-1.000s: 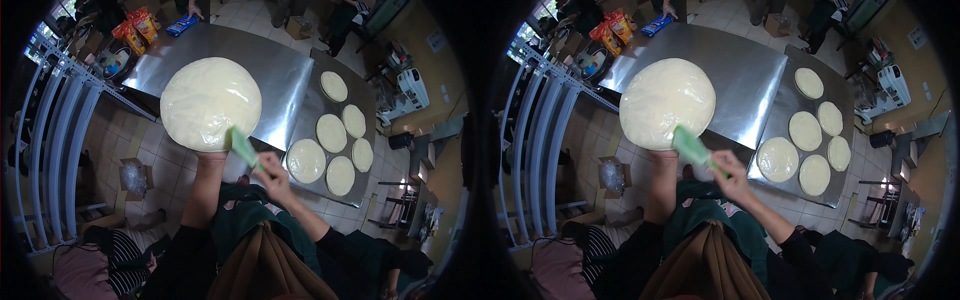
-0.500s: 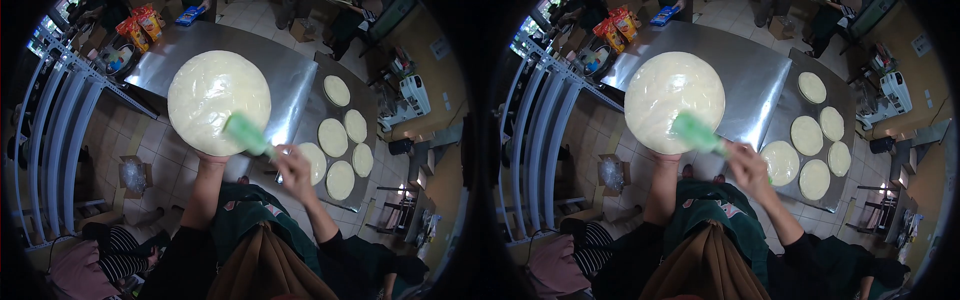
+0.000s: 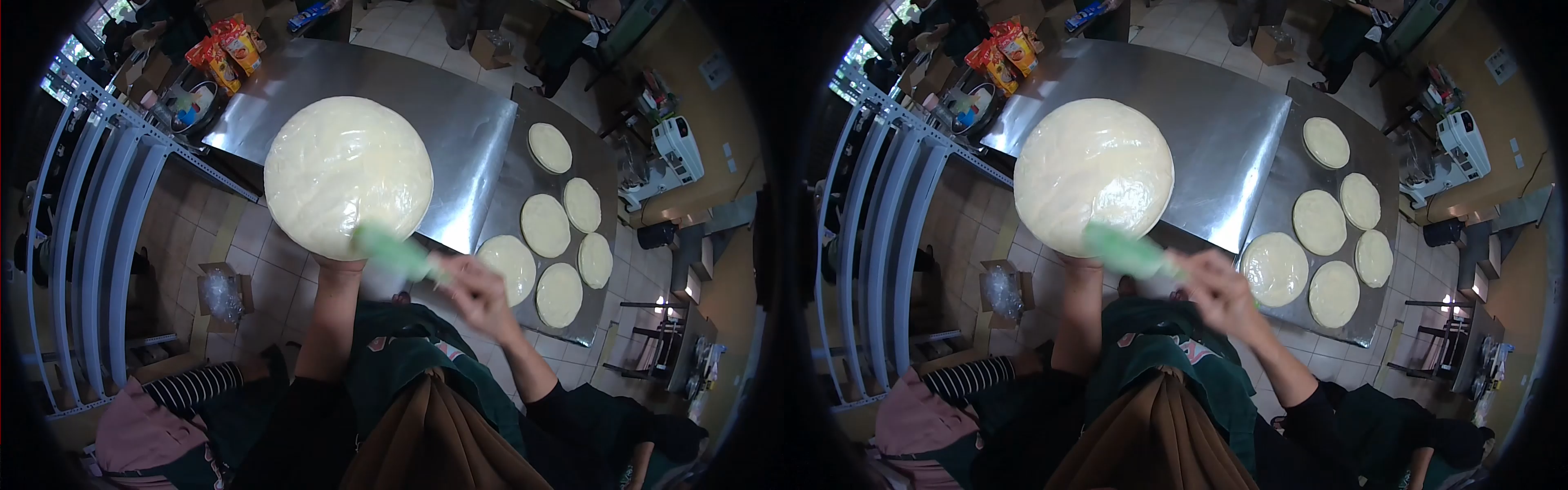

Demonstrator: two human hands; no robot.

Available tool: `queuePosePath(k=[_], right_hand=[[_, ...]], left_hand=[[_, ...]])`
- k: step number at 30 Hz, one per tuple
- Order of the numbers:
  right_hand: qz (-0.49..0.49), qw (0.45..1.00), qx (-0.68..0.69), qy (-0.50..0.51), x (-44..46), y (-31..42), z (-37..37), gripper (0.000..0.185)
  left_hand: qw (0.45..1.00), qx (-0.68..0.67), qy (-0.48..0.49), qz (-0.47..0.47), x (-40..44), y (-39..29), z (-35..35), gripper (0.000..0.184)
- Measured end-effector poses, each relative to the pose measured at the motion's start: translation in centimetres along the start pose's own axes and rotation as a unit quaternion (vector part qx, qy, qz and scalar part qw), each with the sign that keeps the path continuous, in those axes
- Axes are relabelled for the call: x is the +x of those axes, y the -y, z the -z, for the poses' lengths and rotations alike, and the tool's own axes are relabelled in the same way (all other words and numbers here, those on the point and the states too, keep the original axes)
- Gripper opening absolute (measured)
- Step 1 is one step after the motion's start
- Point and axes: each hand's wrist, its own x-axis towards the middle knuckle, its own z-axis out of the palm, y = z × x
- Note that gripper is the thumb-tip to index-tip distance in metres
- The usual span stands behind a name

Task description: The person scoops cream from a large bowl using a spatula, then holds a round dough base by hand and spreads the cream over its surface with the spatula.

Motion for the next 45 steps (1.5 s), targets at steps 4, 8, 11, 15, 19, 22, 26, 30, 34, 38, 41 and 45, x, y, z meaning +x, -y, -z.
queuePosePath(k=[4, 8, 11, 15, 19, 22, 26, 30, 34, 38, 41, 45], right_hand=[[-0.02, 0.994, 0.041, -0.098, 1.1, -4.3, -1.1, 0.026], [0.036, 0.988, 0.143, -0.046, -1.3, -2.8, -6.4, 0.029], [-0.038, 0.982, 0.174, -0.068, 0.6, -2.2, -5.7, 0.035], [-0.166, 0.928, 0.319, -0.093, 5.2, -2.2, -1.6, 0.042], [-0.07, 0.983, 0.09, -0.143, 4.1, -2.8, -0.4, 0.033], [-0.017, 0.995, 0.043, -0.091, -0.6, -2.8, -4.1, 0.027], [0.018, 0.99, 0.138, -0.036, -2.0, -1.3, -6.4, 0.034], [-0.197, 0.946, 0.238, -0.098, 2.6, -1.1, -2.4, 0.039], [-0.088, 0.981, 0.115, -0.129, 4.0, -1.7, 1.2, 0.035], [0.014, 0.996, -0.076, -0.037, 0.2, -1.0, -0.2, 0.041], [0.002, 0.994, -0.097, 0.052, -1.5, 1.5, -0.8, 0.041], [-0.048, 0.992, -0.042, -0.113, 1.4, -0.6, 0.4, 0.036]], left_hand=[[0.982, 0.107, -0.138, -0.064, 0.4, 0.8, -2.9, 0.063], [0.963, 0.214, -0.152, -0.063, 0.0, 0.6, -1.4, 0.06], [0.963, 0.261, -0.007, -0.062, -0.7, -0.3, 0.6, 0.059], [1.0, -0.018, 0.019, 0.015, -0.2, -0.1, -1.6, 0.058], [0.999, -0.025, 0.043, 0.012, -0.9, -0.1, -0.1, 0.059], [0.999, -0.019, 0.033, 0.005, -0.8, 0.2, 0.6, 0.059], [0.999, -0.003, 0.03, 0.009, -0.8, 0.5, 0.0, 0.06], [0.997, 0.055, 0.043, -0.02, -1.0, 1.2, -1.0, 0.06], [0.88, 0.472, -0.042, -0.021, -1.8, 0.3, 0.9, 0.061], [0.972, 0.226, -0.054, -0.011, -1.4, 1.0, 0.9, 0.061], [0.989, 0.141, -0.04, -0.004, -0.8, 1.0, 0.6, 0.062], [0.996, 0.085, -0.026, 0.003, -0.4, 1.4, 0.1, 0.062]])
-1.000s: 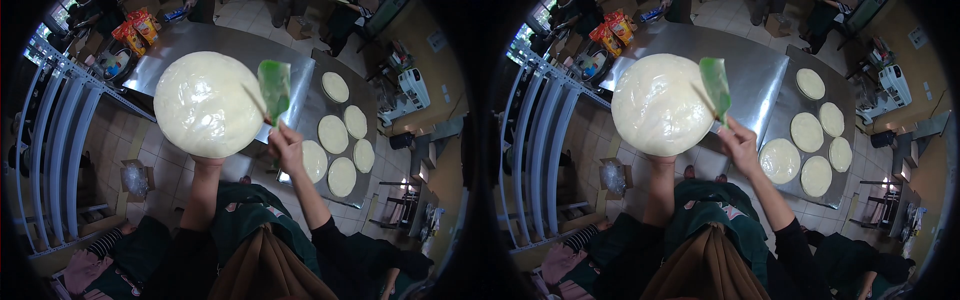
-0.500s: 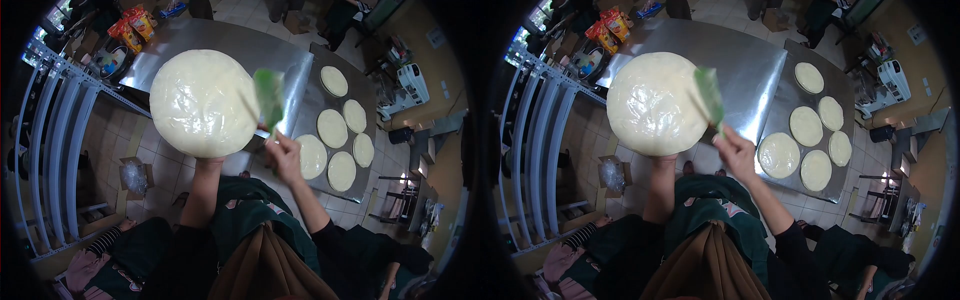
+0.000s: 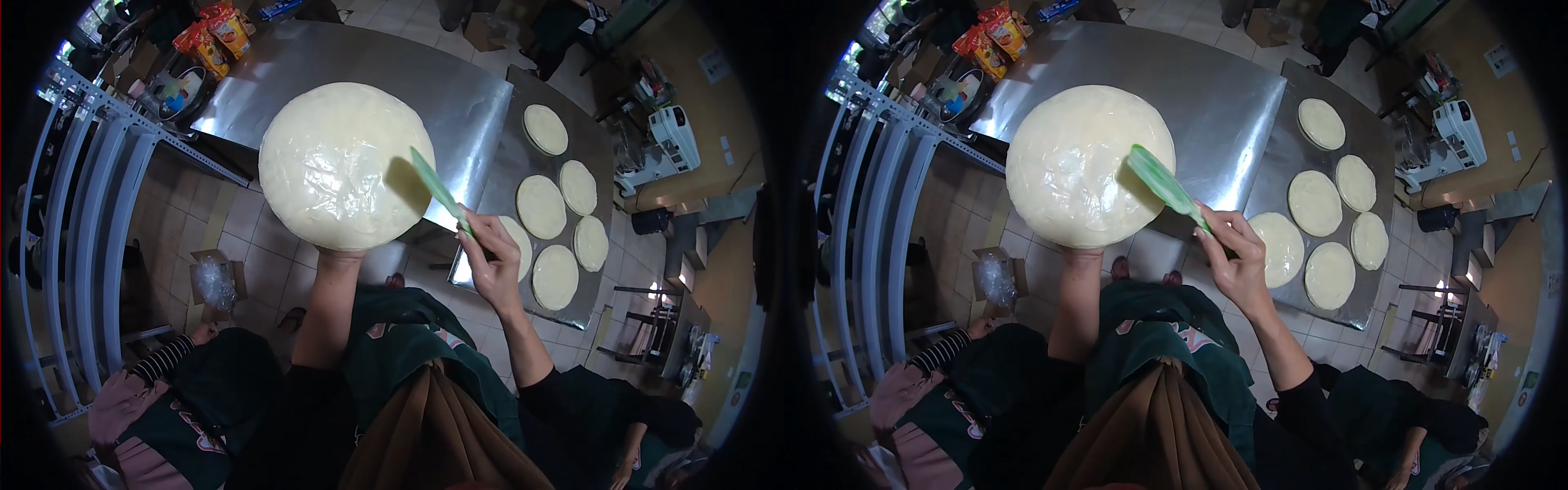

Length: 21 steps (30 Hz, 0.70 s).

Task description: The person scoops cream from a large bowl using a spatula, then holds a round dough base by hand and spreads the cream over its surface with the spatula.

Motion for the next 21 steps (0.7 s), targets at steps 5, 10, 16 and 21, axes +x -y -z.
queuePosePath(k=[5, 10, 16, 21], right_hand=[[0.075, 0.99, 0.031, 0.112, -3.7, 0.7, -2.6, 0.036], [-0.035, 0.996, 0.073, -0.034, -0.7, -2.9, -1.3, 0.026], [0.063, 0.983, 0.154, 0.074, -3.7, -1.1, -5.6, 0.03], [-0.179, 0.936, 0.305, 0.009, 2.0, -1.2, -2.3, 0.039]], left_hand=[[0.998, -0.066, 0.024, 0.001, -0.2, -0.2, -0.7, 0.062], [0.994, -0.104, 0.044, -0.001, 0.5, 0.1, -0.8, 0.063], [0.999, -0.031, -0.017, -0.003, -0.2, 0.5, 0.5, 0.063], [0.998, -0.064, 0.006, 0.018, -0.4, -0.3, -1.0, 0.062]])
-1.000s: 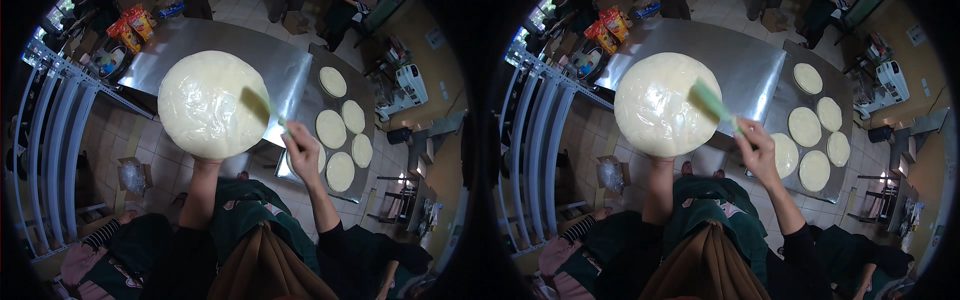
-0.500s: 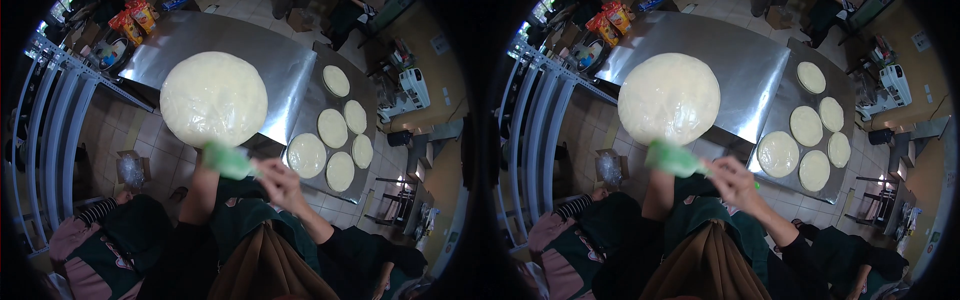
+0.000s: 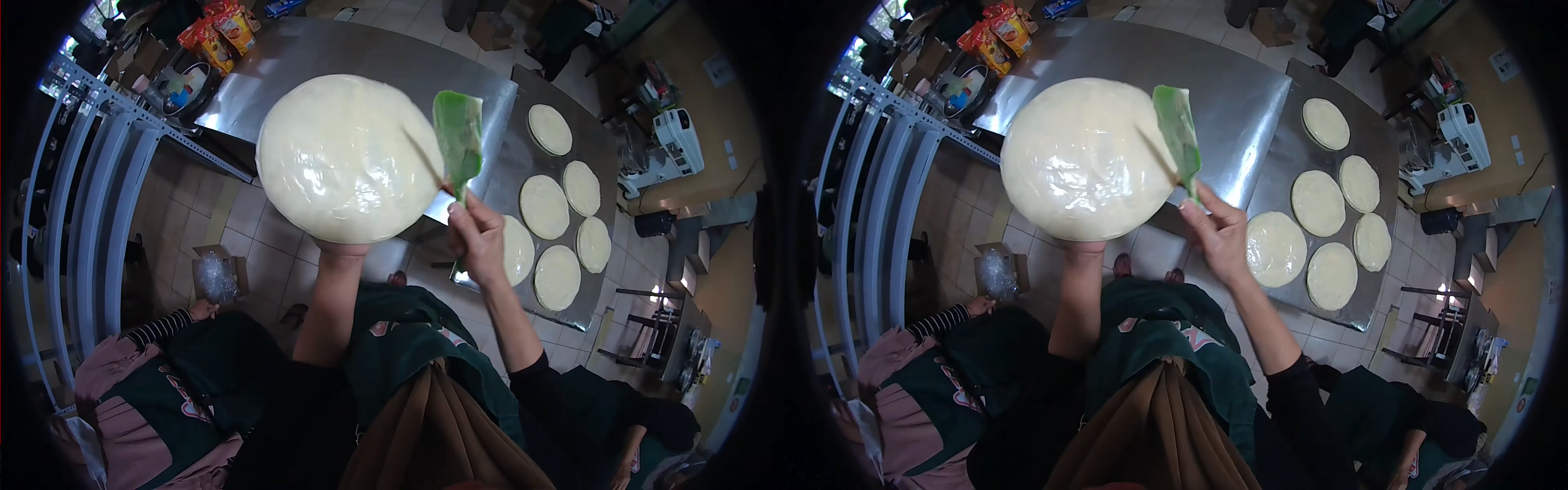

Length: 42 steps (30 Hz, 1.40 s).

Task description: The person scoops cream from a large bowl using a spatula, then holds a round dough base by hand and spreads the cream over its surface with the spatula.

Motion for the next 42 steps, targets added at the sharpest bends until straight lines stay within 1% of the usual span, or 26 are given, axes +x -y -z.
queuePosePath(k=[2, 4, 5, 8, 9, 11, 12, 14, 16, 18, 21, 23, 25, 26, 28, 30, 31, 32, 33, 34, 35, 36, 37, 38, 39, 42], right_hand=[[0.044, 0.998, -0.036, 0.0, 0.1, 0.9, 1.7, 0.035], [0.109, 0.981, -0.161, -0.017, -0.9, 0.2, 2.2, 0.034], [0.182, 0.949, -0.254, -0.034, -1.5, -2.6, 2.5, 0.034], [0.209, 0.956, -0.201, 0.04, -5.8, -6.3, -0.9, 0.032], [0.173, 0.969, -0.159, 0.073, -6.7, -5.5, -2.2, 0.033], [0.187, 0.965, -0.157, 0.09, -6.2, -4.3, -3.0, 0.032], [0.13, 0.981, -0.129, 0.055, -5.5, -3.6, -3.1, 0.032], [-0.054, 0.996, -0.077, -0.007, -3.2, -1.6, -2.0, 0.032], [-0.073, 0.995, -0.055, -0.032, -1.2, -0.1, -0.5, 0.033], [0.025, 0.996, -0.079, -0.041, -0.8, -0.4, 0.6, 0.033], [0.205, 0.947, -0.246, -0.028, -2.0, -1.6, 0.5, 0.034], [0.284, 0.917, -0.279, 0.02, -4.9, -4.2, -0.8, 0.035], [0.23, 0.927, -0.281, 0.093, -7.4, -3.6, -1.4, 0.036], [0.205, 0.931, -0.284, 0.104, -7.6, -3.0, -1.3, 0.029], [0.156, 0.957, -0.242, 0.021, -6.3, -3.0, -0.1, 0.025], [0.122, 0.966, -0.211, -0.087, -3.9, -2.3, 0.2, 0.017], [0.131, 0.966, -0.209, -0.076, -3.6, -3.1, 0.7, 0.018], [0.154, 0.963, -0.22, -0.031, -4.2, -4.5, 0.6, 0.019], [0.175, 0.957, -0.229, 0.015, -5.5, -5.7, 0.0, 0.02], [0.182, 0.961, -0.196, 0.067, -6.5, -6.3, -0.8, 0.028], [0.166, 0.974, -0.125, 0.092, -7.0, -5.0, -2.1, 0.03], [0.208, 0.964, -0.148, 0.068, -6.4, -4.9, -2.3, 0.029], [0.249, 0.953, -0.17, 0.042, -5.4, -4.7, -2.6, 0.028], [0.101, 0.99, -0.096, 0.033, -4.5, -3.8, -2.2, 0.031], [-0.046, 0.999, -0.02, 0.022, -3.4, -2.5, -1.6, 0.034], [0.018, 1.0, 0.006, -0.012, 0.5, -0.4, -0.2, 0.033]], left_hand=[[1.0, -0.003, 0.0, 0.004, 0.0, 0.1, 0.1, 0.062], [1.0, 0.014, -0.01, -0.001, 0.2, 0.5, 0.8, 0.062], [1.0, 0.018, -0.019, -0.003, 0.2, 0.8, 1.4, 0.062], [0.999, 0.018, -0.03, -0.004, 0.1, 1.2, 2.3, 0.062], [0.999, 0.018, -0.03, -0.001, 0.2, 1.2, 2.4, 0.062], [0.999, 0.013, -0.03, 0.006, -0.3, 1.0, 2.4, 0.062], [1.0, 0.008, -0.028, 0.01, -0.3, 0.9, 2.3, 0.062], [1.0, -0.001, -0.022, 0.016, -0.3, 0.8, 2.0, 0.062], [1.0, -0.01, -0.018, 0.018, -0.3, 0.5, 1.7, 0.062], [0.999, -0.019, -0.016, 0.024, -0.3, 0.3, 1.6, 0.062], [0.999, -0.031, -0.017, 0.025, -0.3, 0.4, 2.1, 0.062], [0.998, -0.044, -0.018, 0.031, -0.4, 0.5, 2.6, 0.062], [0.997, -0.061, -0.022, 0.041, -0.5, 0.5, 3.3, 0.062], [0.996, -0.071, -0.025, 0.049, -0.5, 0.5, 3.7, 0.062], [0.99, -0.115, -0.034, 0.069, -0.6, 0.9, 5.1, 0.062], [0.962, -0.239, -0.076, 0.104, -0.8, 1.4, 8.7, 0.062], [0.96, -0.243, -0.094, 0.1, -0.1, 1.4, 7.0, 0.062], [0.982, -0.14, -0.11, 0.058, 0.3, 1.5, 5.3, 0.062], [0.997, -0.018, -0.072, 0.034, 0.6, 1.0, 2.7, 0.062], [0.994, 0.105, -0.035, 0.009, 0.4, 0.5, 0.3, 0.062], [0.997, 0.046, -0.06, 0.02, 0.4, 1.0, 1.7, 0.062], [0.996, -0.015, -0.086, 0.028, 0.3, 1.5, 3.3, 0.063], [0.994, 0.06, -0.093, -0.007, -0.4, 1.1, 4.8, 0.064], [0.985, 0.135, -0.096, -0.042, -0.9, 0.2, 5.9, 0.065], [0.971, 0.208, -0.096, -0.076, -1.0, -0.4, 6.3, 0.067], [0.997, 0.071, -0.03, 0.005, 0.3, -0.3, 0.3, 0.066]])
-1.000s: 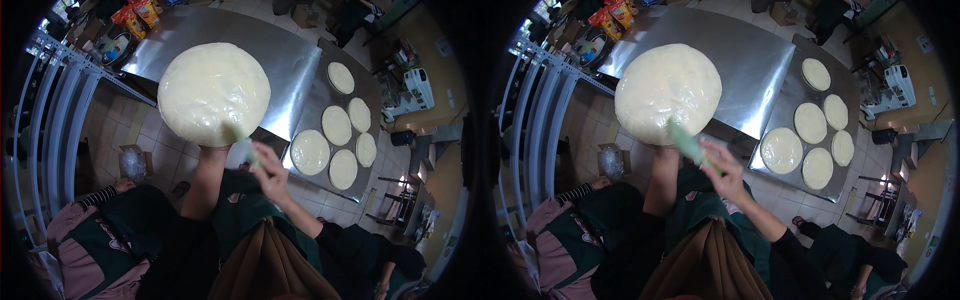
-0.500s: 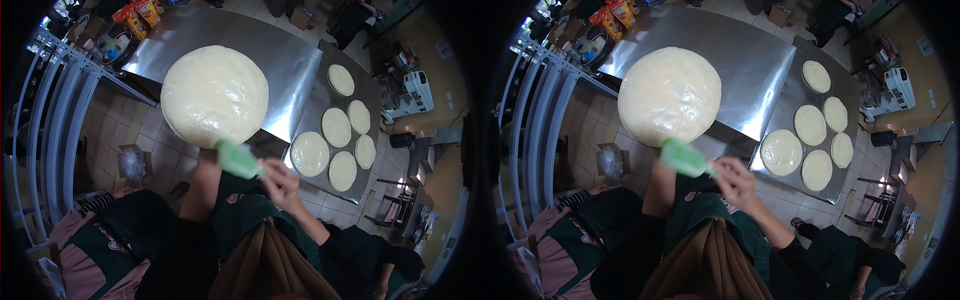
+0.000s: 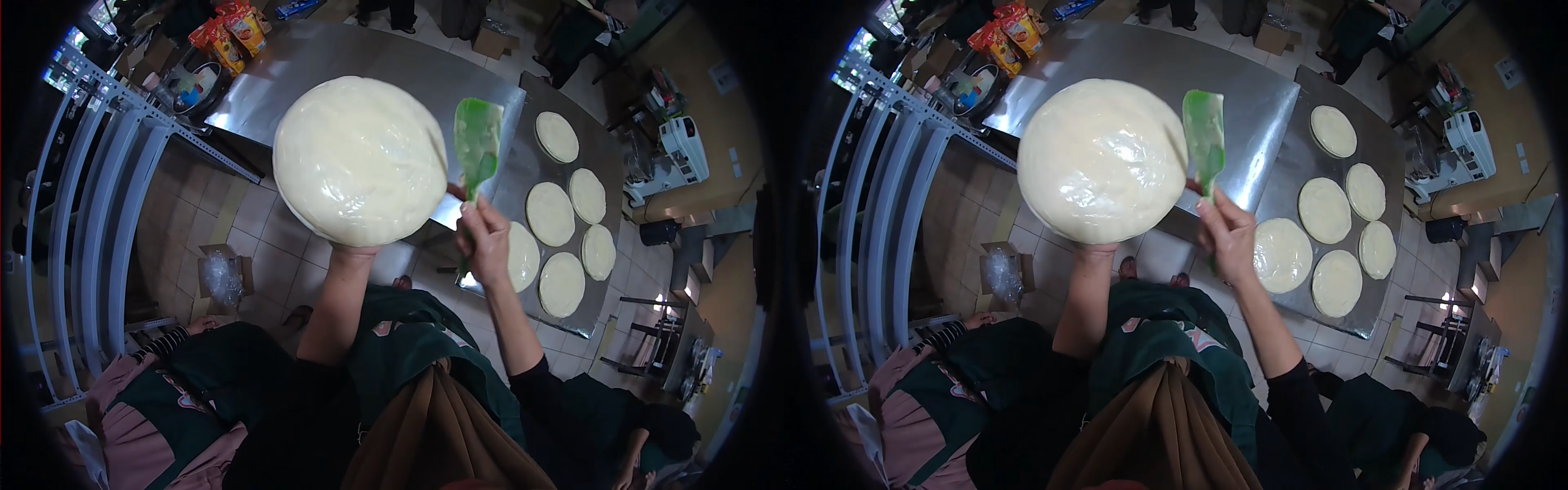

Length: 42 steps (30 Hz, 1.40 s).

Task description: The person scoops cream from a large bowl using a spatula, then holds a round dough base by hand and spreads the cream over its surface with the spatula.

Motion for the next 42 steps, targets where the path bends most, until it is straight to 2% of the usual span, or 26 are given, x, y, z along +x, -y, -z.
queuePosePath(k=[2, 3, 4, 6, 7, 9, 12, 13, 15, 17, 19, 20, 22, 24, 25, 27, 29, 31, 33, 35, 37, 38, 41, 42], right_hand=[[0.061, 0.998, -0.019, 0.018, 0.7, 1.5, 1.0, 0.033], [0.052, 0.998, -0.033, -0.006, 0.6, 1.2, 1.7, 0.032], [0.063, 0.989, -0.131, -0.038, 0.1, 0.3, 1.8, 0.033], [0.156, 0.95, -0.271, -0.016, -2.1, -2.8, 1.9, 0.033], [0.239, 0.919, -0.311, 0.038, -3.7, -4.5, 1.2, 0.033], [0.177, 0.959, -0.202, 0.084, -7.1, -5.0, -1.3, 0.03], [0.175, 0.964, -0.188, 0.062, -5.6, -4.1, -1.5, 0.029], [0.027, 0.992, -0.121, 0.03, -5.1, -3.5, -1.1, 0.031], [-0.065, 0.998, 0.013, 0.025, -2.4, -1.3, -0.5, 0.033], [-0.042, 0.995, 0.087, 0.006, -0.1, -0.1, -0.3, 0.035], [0.017, 0.997, 0.073, 0.006, 1.3, 1.3, 0.7, 0.035], [0.059, 0.998, 0.026, 0.016, 1.4, 1.9, 1.1, 0.034], [0.075, 0.99, -0.115, -0.035, 0.6, 2.8, 1.5, 0.032], [0.18, 0.942, -0.275, -0.064, -0.7, 0.6, 1.9, 0.033], [0.263, 0.901, -0.339, -0.054, -1.8, -1.1, 1.9, 0.033], [0.291, 0.906, -0.306, 0.042, -5.2, -2.4, -0.9, 0.034], [0.224, 0.914, -0.318, 0.117, -7.2, -0.9, -1.7, 0.034], [0.241, 0.94, -0.231, 0.064, -6.2, -1.1, -1.4, 0.033], [0.213, 0.933, -0.289, -0.02, -4.4, 1.0, -0.8, 0.031], [0.183, 0.942, -0.279, 0.042, -5.2, 0.1, -1.2, 0.034], [0.21, 0.924, -0.287, 0.141, -7.0, -0.1, -2.1, 0.035], [0.206, 0.919, -0.295, 0.158, -7.3, -0.1, -2.3, 0.032], [0.196, 0.948, -0.25, 0.0, -5.1, -0.8, -0.9, 0.019], [0.157, 0.945, -0.283, -0.046, -4.3, -0.2, -0.1, 0.018]], left_hand=[[0.997, -0.06, 0.033, 0.017, 0.2, 0.1, -1.0, 0.065], [0.996, -0.075, 0.043, 0.01, 0.2, 0.3, -0.7, 0.065], [0.995, -0.089, 0.053, 0.002, 0.3, 0.6, -0.2, 0.064], [0.999, 0.008, -0.008, -0.038, 0.4, 2.6, 2.2, 0.064], [0.996, 0.056, -0.038, -0.058, 0.5, 3.2, 2.9, 0.063], [0.991, 0.1, -0.088, -0.03, 0.3, 2.2, 1.2, 0.065], [0.997, 0.045, -0.052, -0.02, 0.5, 1.8, 0.1, 0.066], [0.999, 0.022, -0.036, -0.015, 0.5, 1.8, 0.0, 0.066], [0.999, -0.046, -0.002, -0.001, 0.7, 1.8, -0.4, 0.067], [0.994, -0.109, 0.024, 0.019, 0.6, 1.4, -1.0, 0.068], [0.993, -0.117, 0.027, 0.023, 0.7, 1.0, -1.8, 0.068], [0.999, -0.046, 0.005, 0.009, 0.7, 0.9, -1.9, 0.069], [0.994, 0.097, -0.043, -0.014, 0.7, 1.0, -2.2, 0.07], [0.996, 0.076, -0.016, -0.031, 1.1, 1.5, -2.1, 0.07], [0.997, 0.066, -0.002, -0.04, 1.1, 1.8, -1.8, 0.069], [0.997, 0.025, -0.068, 0.008, 1.0, 2.7, 1.6, 0.069], [0.997, 0.024, -0.068, 0.004, 0.8, 2.3, 1.6, 0.069], [0.998, 0.027, -0.053, -0.005, 0.9, 2.0, 0.8, 0.069], [0.999, 0.028, -0.043, -0.012, 1.2, 1.7, 0.1, 0.069], [0.999, 0.026, -0.038, -0.014, 1.2, 1.5, 0.0, 0.068], [0.999, 0.025, -0.031, -0.014, 1.0, 1.2, -0.5, 0.068], [0.999, 0.017, -0.025, -0.017, 1.0, 1.1, -0.7, 0.068], [0.999, 0.029, -0.025, -0.022, 0.9, 0.9, -0.4, 0.068], [0.999, 0.029, -0.026, -0.023, 1.0, 1.1, -0.2, 0.068]])
